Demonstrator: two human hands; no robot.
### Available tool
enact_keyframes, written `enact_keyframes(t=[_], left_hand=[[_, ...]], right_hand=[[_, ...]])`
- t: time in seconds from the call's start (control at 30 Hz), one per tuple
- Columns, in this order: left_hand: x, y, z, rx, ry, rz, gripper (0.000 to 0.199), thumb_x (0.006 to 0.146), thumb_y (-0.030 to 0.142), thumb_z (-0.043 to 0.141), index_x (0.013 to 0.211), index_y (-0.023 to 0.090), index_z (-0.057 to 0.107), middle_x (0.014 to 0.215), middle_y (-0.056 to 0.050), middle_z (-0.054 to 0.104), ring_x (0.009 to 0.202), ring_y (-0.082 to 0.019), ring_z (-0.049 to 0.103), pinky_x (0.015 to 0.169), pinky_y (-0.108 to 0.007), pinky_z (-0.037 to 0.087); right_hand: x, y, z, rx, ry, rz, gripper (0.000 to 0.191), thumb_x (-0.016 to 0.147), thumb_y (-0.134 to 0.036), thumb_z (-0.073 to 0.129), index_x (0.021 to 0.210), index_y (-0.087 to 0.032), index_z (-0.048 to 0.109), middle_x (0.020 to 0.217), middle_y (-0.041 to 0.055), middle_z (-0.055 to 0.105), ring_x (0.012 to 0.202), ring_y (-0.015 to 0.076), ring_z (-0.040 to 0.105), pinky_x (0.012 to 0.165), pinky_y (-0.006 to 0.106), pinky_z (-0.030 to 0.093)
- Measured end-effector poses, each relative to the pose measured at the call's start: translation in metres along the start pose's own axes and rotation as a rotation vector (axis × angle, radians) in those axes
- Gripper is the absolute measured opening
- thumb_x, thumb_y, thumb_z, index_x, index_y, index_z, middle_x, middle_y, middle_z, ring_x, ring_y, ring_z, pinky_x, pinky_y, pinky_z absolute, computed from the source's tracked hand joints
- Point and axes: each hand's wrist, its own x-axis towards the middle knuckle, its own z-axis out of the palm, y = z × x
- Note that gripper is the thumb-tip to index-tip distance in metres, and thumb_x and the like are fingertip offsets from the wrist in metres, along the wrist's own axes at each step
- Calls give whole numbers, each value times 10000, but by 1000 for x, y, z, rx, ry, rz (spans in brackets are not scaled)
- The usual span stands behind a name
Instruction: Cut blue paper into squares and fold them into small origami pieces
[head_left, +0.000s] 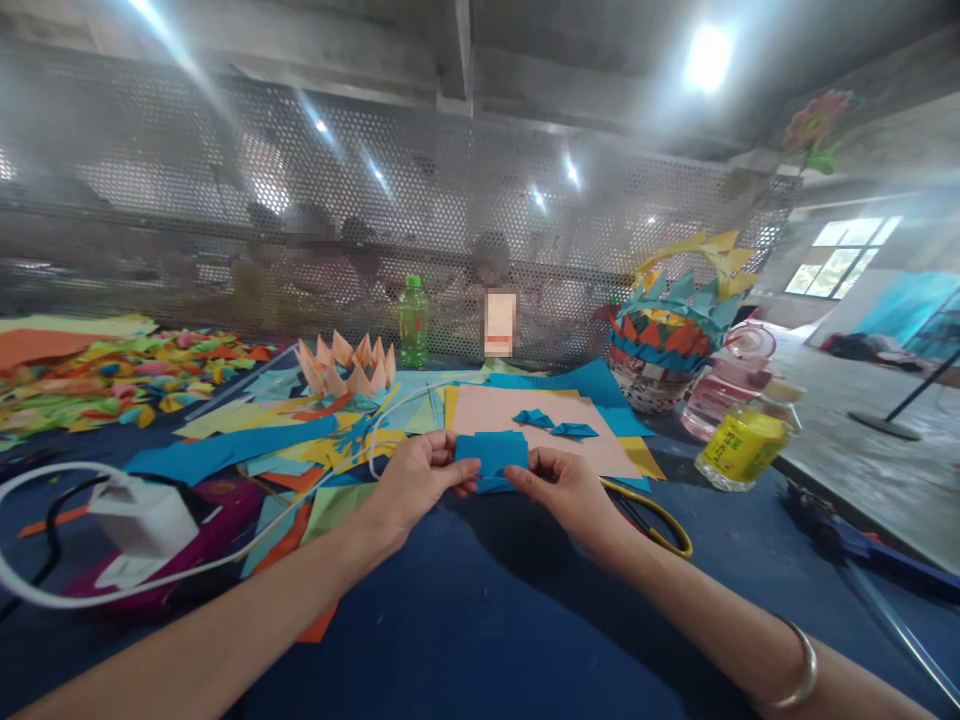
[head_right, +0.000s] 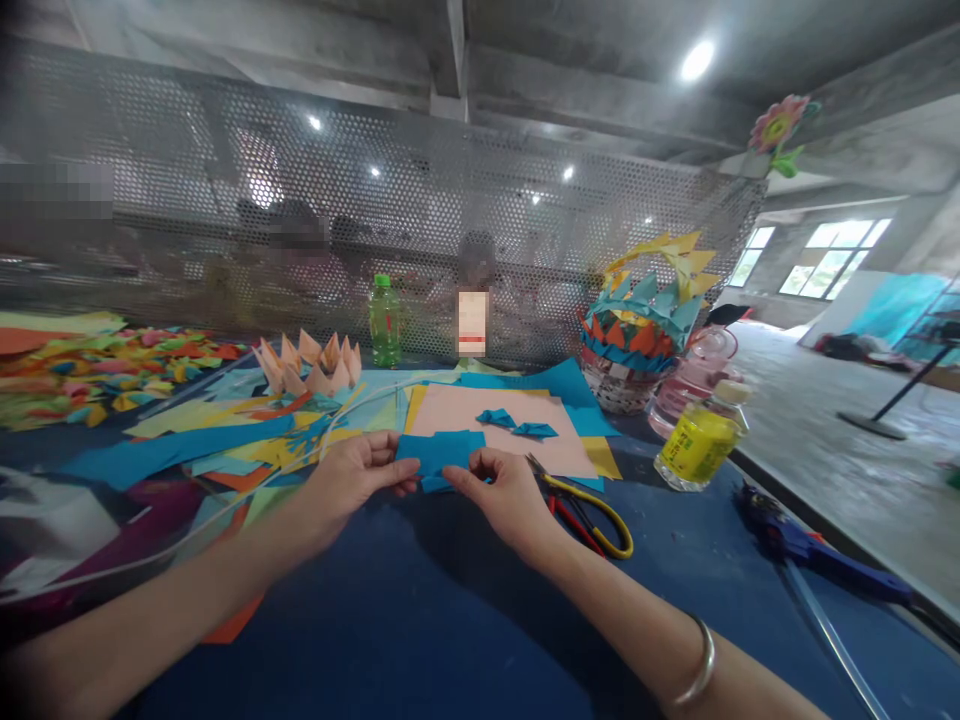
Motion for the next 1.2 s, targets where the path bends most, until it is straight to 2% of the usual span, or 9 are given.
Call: enact_keyframes(t=[0.23,0.33,0.37,0.5,0.6,0.7,0.87,1.0,1.2], left_hand=[[1,0,0,7,-8,-12,355,592,338,734,836,117,602,643,-33,687,572,-147,638,569,-250,484],[1,0,-1,-7,-16,-32,429,588,352,720,915,111,583,630,-33,691,567,-149,641,567,-249,482],[1,0,-1,-11,-18,-38,445,586,354,721,928,109,576,620,-29,688,559,-145,636,563,-244,479],[0,1,-1,-39,-28,-57,472,566,359,739,927,106,568,597,-15,673,523,-120,609,539,-221,458],[-1,0,-1,-74,-79,-98,519,548,366,762,957,105,580,600,-8,671,516,-114,603,540,-219,460],[0,-3,-1,-68,-139,-111,490,554,382,765,922,103,604,611,-16,672,520,-115,603,552,-227,469],[3,-12,-2,74,-99,27,348,616,342,711,871,129,606,631,-30,686,581,-166,654,556,-249,478],[0,-16,0,231,-94,123,271,704,282,635,937,154,589,650,-14,700,662,-203,691,599,-271,507],[-5,-15,2,337,-118,151,217,756,235,586,964,176,601,711,-21,724,709,-210,693,621,-277,526]], right_hand=[[3,6,-3,-11,-15,-32,342,856,-456,530,660,-175,518,624,-20,485,571,113,425,549,254,347],[1,2,-4,79,37,-63,173,828,-347,553,767,-189,513,734,-6,523,656,131,491,581,253,396],[0,0,-4,113,61,-100,98,805,-282,547,840,-198,510,814,7,543,723,145,524,604,255,418],[-4,-5,-6,-45,126,-382,383,704,-86,481,1059,-228,486,1057,64,527,993,203,532,722,309,472],[-5,-4,-9,-364,124,-589,420,702,-36,510,1073,-233,543,1135,88,500,1058,237,502,819,376,458],[-6,-5,-13,-489,125,-686,391,731,-38,520,1061,-238,582,1150,86,496,1032,240,509,867,412,443],[-12,-14,-14,-480,46,-672,394,776,-121,510,1162,-197,522,1158,105,511,1115,264,486,972,457,392],[-10,-9,-7,-580,111,-592,287,858,-243,607,1127,-213,511,1124,83,583,1091,256,515,965,441,387],[-4,3,-5,-616,102,-586,339,849,-176,644,1158,-212,508,947,38,638,998,241,553,937,426,403]])
